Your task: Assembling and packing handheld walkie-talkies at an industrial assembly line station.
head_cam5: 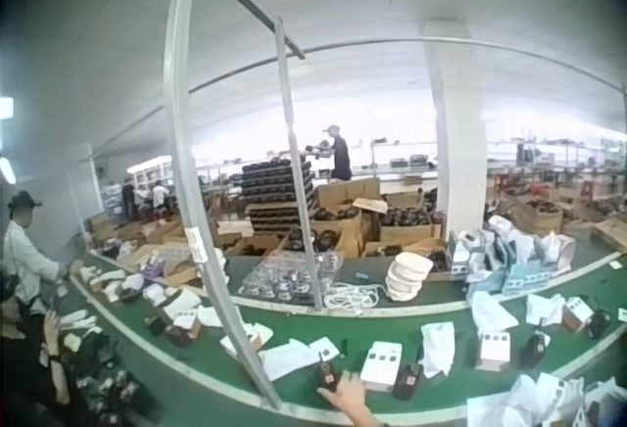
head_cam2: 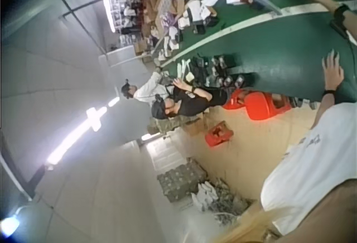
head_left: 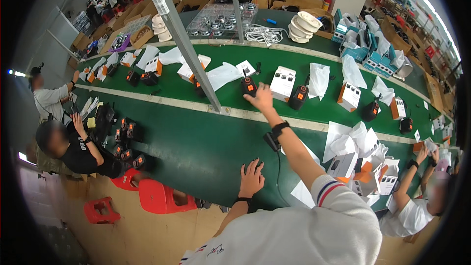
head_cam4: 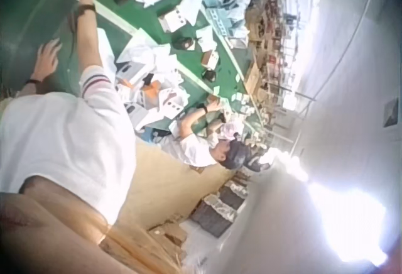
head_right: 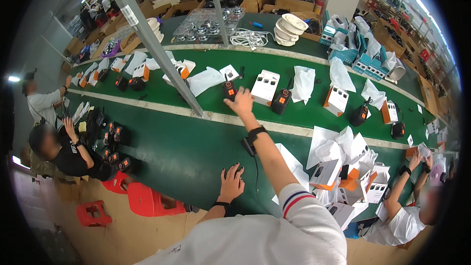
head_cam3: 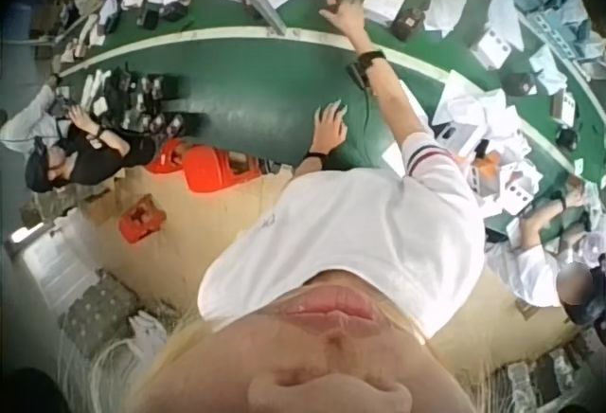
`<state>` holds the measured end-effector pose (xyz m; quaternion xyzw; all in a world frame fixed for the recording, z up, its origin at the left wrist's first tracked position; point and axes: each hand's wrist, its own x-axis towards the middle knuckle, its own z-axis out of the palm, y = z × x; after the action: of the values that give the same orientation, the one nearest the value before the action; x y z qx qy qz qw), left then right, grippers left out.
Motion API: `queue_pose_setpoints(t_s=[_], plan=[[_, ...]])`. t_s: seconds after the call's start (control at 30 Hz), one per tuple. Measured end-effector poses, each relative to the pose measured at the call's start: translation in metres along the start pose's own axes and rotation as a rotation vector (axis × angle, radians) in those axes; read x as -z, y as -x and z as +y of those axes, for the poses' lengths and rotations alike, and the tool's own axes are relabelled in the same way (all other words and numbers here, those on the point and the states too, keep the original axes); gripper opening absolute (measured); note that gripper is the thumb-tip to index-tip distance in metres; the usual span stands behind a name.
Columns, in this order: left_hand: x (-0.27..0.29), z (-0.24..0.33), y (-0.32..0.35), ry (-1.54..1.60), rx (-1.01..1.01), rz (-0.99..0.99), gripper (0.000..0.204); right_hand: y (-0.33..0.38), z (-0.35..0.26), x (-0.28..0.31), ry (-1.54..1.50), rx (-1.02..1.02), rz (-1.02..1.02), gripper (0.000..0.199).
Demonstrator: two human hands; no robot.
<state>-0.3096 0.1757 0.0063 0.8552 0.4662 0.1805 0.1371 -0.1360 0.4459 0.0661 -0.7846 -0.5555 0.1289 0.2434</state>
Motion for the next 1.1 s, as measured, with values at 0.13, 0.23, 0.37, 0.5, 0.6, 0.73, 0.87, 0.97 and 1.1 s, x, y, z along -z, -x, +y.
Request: queue_pose_setpoints(t_s=[0.13,0.23,0.37,0.5,0.6,0.73,0.87,0.97,1.1], plan=[[-0.009,-0.005,-0.009,-0.022,-0.025,0.021,0.045,0.02,0.067,0.052,0.316,-0.065,0.481,0.075],[-0.01,-0.008,-0.01,-0.025,-0.021,0.038,0.046,0.032,0.105,0.071,0.337,-0.302,0.308,0.071],[-0.005,-0.014,-0.007,-0.044,-0.021,-0.011,0.047,0.038,0.139,0.08,0.112,-0.255,0.164,0.06],[0.0,-0.01,-0.003,-0.022,-0.032,-0.003,0.046,0.042,0.166,0.09,0.04,-0.187,0.326,0.053],[0.005,-0.016,0.0,-0.002,-0.031,-0.006,0.046,0.07,0.15,0.107,0.124,-0.12,0.194,0.052],[0.015,-0.022,-0.004,0.007,-0.013,-0.013,0.046,0.127,0.124,0.115,0.179,0.143,0.125,0.047],[0.032,-0.024,-0.011,-0.004,-0.028,-0.065,0.047,0.193,0.106,0.104,0.158,0.212,0.176,0.044],[0.038,-0.031,-0.013,-0.016,-0.016,-0.067,0.046,0.226,0.09,0.095,0.162,0.19,0.163,0.039],[0.046,-0.035,-0.014,-0.009,-0.009,-0.095,0.046,0.246,0.071,0.093,0.163,0.149,0.138,0.035]])
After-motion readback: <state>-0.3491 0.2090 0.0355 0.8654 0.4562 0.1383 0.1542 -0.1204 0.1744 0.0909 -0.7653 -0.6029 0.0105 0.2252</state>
